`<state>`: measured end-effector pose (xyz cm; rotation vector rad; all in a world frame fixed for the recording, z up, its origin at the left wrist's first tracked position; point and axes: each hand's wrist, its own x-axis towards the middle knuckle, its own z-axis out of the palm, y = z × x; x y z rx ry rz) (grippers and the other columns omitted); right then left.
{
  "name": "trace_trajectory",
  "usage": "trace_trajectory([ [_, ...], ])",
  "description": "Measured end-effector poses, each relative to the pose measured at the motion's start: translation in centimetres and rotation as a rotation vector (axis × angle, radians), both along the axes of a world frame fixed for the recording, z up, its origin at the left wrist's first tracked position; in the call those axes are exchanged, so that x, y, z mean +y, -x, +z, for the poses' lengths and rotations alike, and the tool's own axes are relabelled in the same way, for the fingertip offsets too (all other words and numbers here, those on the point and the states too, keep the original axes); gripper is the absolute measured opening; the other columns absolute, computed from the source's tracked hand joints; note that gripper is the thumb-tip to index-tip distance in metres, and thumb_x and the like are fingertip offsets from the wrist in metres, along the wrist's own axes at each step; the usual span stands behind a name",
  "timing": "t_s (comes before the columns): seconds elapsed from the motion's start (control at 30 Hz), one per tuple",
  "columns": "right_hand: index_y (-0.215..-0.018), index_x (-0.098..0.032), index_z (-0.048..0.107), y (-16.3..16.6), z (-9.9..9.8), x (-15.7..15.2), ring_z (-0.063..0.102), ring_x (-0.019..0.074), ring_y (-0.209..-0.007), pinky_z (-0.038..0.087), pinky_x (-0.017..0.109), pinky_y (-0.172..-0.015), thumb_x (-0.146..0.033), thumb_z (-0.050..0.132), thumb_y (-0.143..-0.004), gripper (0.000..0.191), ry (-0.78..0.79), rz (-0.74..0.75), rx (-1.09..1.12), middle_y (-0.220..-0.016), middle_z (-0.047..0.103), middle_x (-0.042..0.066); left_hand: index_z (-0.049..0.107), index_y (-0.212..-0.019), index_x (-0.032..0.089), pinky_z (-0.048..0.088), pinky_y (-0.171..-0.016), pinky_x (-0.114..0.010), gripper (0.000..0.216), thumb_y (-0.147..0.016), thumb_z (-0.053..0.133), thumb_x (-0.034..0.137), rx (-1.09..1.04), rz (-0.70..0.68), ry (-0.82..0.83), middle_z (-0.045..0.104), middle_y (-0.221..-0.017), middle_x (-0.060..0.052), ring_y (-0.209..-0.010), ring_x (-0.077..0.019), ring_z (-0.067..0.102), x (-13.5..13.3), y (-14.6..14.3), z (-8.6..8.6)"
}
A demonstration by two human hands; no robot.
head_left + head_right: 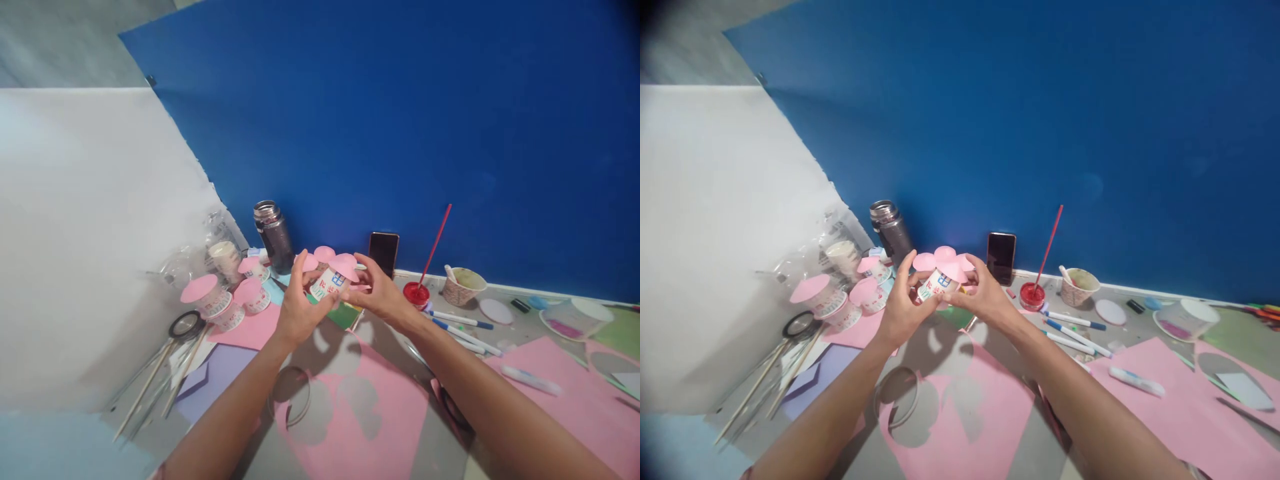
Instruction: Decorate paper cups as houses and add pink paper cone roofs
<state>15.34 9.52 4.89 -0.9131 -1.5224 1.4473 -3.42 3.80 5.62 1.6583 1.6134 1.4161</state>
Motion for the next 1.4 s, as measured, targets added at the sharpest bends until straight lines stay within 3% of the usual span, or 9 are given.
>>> trace_trajectory([
  [0.2, -0.156, -0.021, 0.038, 1.2, 1.0, 2.7, 0.069, 0.0321, -0.123, 0.055, 0.05, -0.107, -0.044, 0.091, -0.069, 0.104, 0.02, 0.012, 0.1, -0.132, 0.071, 0.014, 0.032, -0.16, 0.021, 0.057, -0.089, -0.036, 0.094, -0.08, 0.079, 0.036, -0.126, 0.076, -0.114, 0.073, -0.127, -0.013, -0.111, -0.0247, 0.072, 2.5, -0.9, -0.2],
  [0.4, -0.154, -0.017, 0.042, 1.4, 2.9, 7.4, 0.071, 0.0292, -0.116, 0.058, 0.047, -0.103, -0.034, 0.082, -0.077, 0.088, -0.258, -0.091, -0.067, -0.118, 0.075, 0.012, 0.033, -0.163, 0.022, 0.051, -0.11, -0.042, 0.096, -0.079, 0.079, 0.024, -0.037, 0.014, -0.093, 0.07, -0.14, -0.014, -0.133, -0.0297, 0.065, 6.7, -0.4, 1.6],
  [0.53, -0.155, -0.017, 0.041, 1.6, 3.3, 9.9, 0.072, 0.026, -0.11, 0.055, 0.046, -0.105, -0.029, 0.075, -0.082, 0.081, -0.372, -0.174, -0.183, -0.116, 0.075, 0.01, 0.032, -0.164, 0.018, 0.046, -0.116, -0.045, 0.095, -0.082, 0.078, 0.025, 0.124, -0.014, -0.039, 0.072, -0.137, -0.014, -0.136, -0.031, 0.064, 9.9, 0.6, 2.3],
  [0.8, -0.157, -0.01, 0.04, 2.3, 1.0, 10.2, 0.073, 0.0297, -0.112, 0.054, 0.045, -0.102, -0.015, 0.068, -0.087, 0.075, -0.399, -0.263, -0.396, -0.122, 0.076, 0.018, 0.029, -0.164, 0.007, 0.052, -0.103, -0.049, 0.104, -0.076, 0.083, 0.025, 0.33, 0.022, 0.073, 0.07, -0.129, -0.023, -0.124, -0.0386, 0.065, 12.9, 1.0, -0.9],
  [0.9, -0.155, -0.008, 0.044, 2.3, 0.7, 9.7, 0.074, 0.0307, -0.111, 0.054, 0.044, -0.101, -0.013, 0.068, -0.088, 0.071, -0.403, -0.282, -0.489, -0.12, 0.077, 0.019, 0.028, -0.164, 0.009, 0.05, -0.103, -0.051, 0.103, -0.077, 0.081, 0.024, 0.376, 0.035, 0.077, 0.071, -0.125, -0.021, -0.123, -0.0393, 0.062, 13.0, 1.0, -1.7],
  [1.03, -0.155, -0.01, 0.045, 1.9, 1.1, 9.2, 0.075, 0.0301, -0.113, 0.054, 0.042, -0.101, -0.013, 0.065, -0.091, 0.067, -0.412, -0.309, -0.582, -0.121, 0.078, 0.018, 0.024, -0.165, 0.011, 0.047, -0.107, -0.052, 0.104, -0.078, 0.079, 0.02, 0.413, 0.038, 0.065, 0.07, -0.128, -0.019, -0.127, -0.0376, 0.057, 12.6, 0.9, -1.5],
  [1.2, -0.155, -0.014, 0.046, -0.5, 1.3, 7.4, 0.075, 0.028, -0.11, 0.054, 0.038, -0.096, -0.02, 0.064, -0.094, 0.064, -0.404, -0.333, -0.641, -0.12, 0.079, 0.015, 0.03, -0.163, 0.016, 0.046, -0.111, -0.05, 0.094, -0.082, 0.076, 0.022, 0.401, 0.115, -0.007, 0.069, -0.129, -0.016, -0.126, -0.0331, 0.057, 9.2, 2.2, -0.9],
  [1.3, -0.15, -0.018, 0.051, -2.5, 0.6, 5.6, 0.077, 0.0244, -0.096, 0.056, 0.034, -0.087, -0.024, 0.07, -0.09, 0.063, -0.376, -0.282, -0.663, -0.11, 0.081, 0.009, 0.036, -0.16, 0.021, 0.049, -0.109, -0.049, 0.088, -0.083, 0.076, 0.026, 0.362, 0.146, 0.001, 0.07, -0.126, -0.013, -0.123, -0.031, 0.061, 6.0, 3.4, -2.2],
  [1.4, -0.155, -0.02, 0.045, -3.6, -0.7, 3.8, 0.077, 0.0271, -0.098, 0.056, 0.035, -0.083, -0.035, 0.08, -0.083, 0.08, -0.352, -0.222, -0.748, -0.118, 0.079, 0.011, 0.027, -0.164, 0.022, 0.054, -0.101, -0.049, 0.099, -0.08, 0.079, 0.029, 0.314, 0.085, 0.091, 0.067, -0.13, -0.015, -0.119, -0.0313, 0.066, 3.6, 3.6, -4.6],
])
